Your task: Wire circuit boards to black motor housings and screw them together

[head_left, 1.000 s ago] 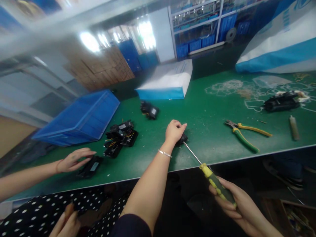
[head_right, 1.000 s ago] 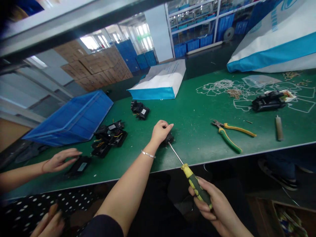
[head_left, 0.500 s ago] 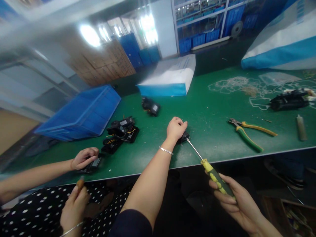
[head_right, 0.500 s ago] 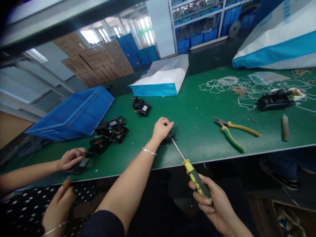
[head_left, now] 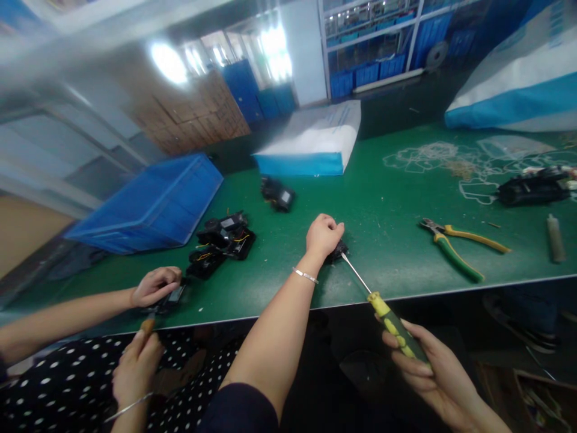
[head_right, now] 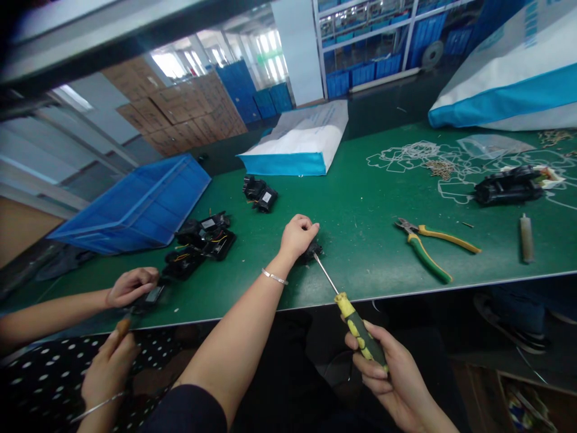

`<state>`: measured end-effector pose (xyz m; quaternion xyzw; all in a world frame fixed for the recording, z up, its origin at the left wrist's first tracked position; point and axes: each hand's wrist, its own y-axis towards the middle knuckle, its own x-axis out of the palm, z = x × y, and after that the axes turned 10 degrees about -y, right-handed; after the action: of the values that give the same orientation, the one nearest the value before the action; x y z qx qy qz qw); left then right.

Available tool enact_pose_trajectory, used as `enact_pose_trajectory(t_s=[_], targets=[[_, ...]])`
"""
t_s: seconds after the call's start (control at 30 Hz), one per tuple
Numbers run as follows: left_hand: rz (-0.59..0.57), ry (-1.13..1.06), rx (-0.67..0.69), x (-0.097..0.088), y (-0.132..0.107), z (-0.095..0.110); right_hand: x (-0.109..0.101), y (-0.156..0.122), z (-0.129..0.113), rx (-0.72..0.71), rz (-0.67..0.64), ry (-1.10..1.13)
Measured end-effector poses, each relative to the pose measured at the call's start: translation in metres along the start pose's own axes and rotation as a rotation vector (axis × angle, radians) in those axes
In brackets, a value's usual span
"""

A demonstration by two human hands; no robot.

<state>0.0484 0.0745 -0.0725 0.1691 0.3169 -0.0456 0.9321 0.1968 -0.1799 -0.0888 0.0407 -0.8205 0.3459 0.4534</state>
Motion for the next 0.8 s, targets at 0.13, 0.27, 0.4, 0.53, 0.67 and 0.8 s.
enact_pose_trajectory(t_s=[0.13, 0.27, 0.4, 0.53, 0.67, 0.8], targets=[[-0.004, 0.013, -0.011, -0.0008, -0.0001, 0.0015, 0.0001, 0.0002, -0.0005, -0.007, -0.008, 0.005], [-0.016, 0.027, -0.034, -0.0014, -0.0002, 0.0029, -0.0006, 0.0004, -0.0007, -0.007, -0.015, 0.012], [-0.006, 0.015, -0.020, -0.0010, -0.0002, 0.0020, -0.0025, 0.0016, 0.0002, 0.011, -0.008, 0.009], [0.010, -0.008, 0.004, 0.0000, -0.0002, 0.0002, -0.0031, 0.0025, 0.0008, 0.001, -0.010, 0.010], [0.012, -0.009, 0.018, 0.0004, 0.0004, -0.0006, -0.0025, 0.0035, 0.0007, -0.014, -0.015, 0.003], [0.012, -0.001, 0.018, 0.0007, 0.0009, -0.0012, -0.0024, 0.0042, 0.0017, -0.020, -0.024, 0.010]])
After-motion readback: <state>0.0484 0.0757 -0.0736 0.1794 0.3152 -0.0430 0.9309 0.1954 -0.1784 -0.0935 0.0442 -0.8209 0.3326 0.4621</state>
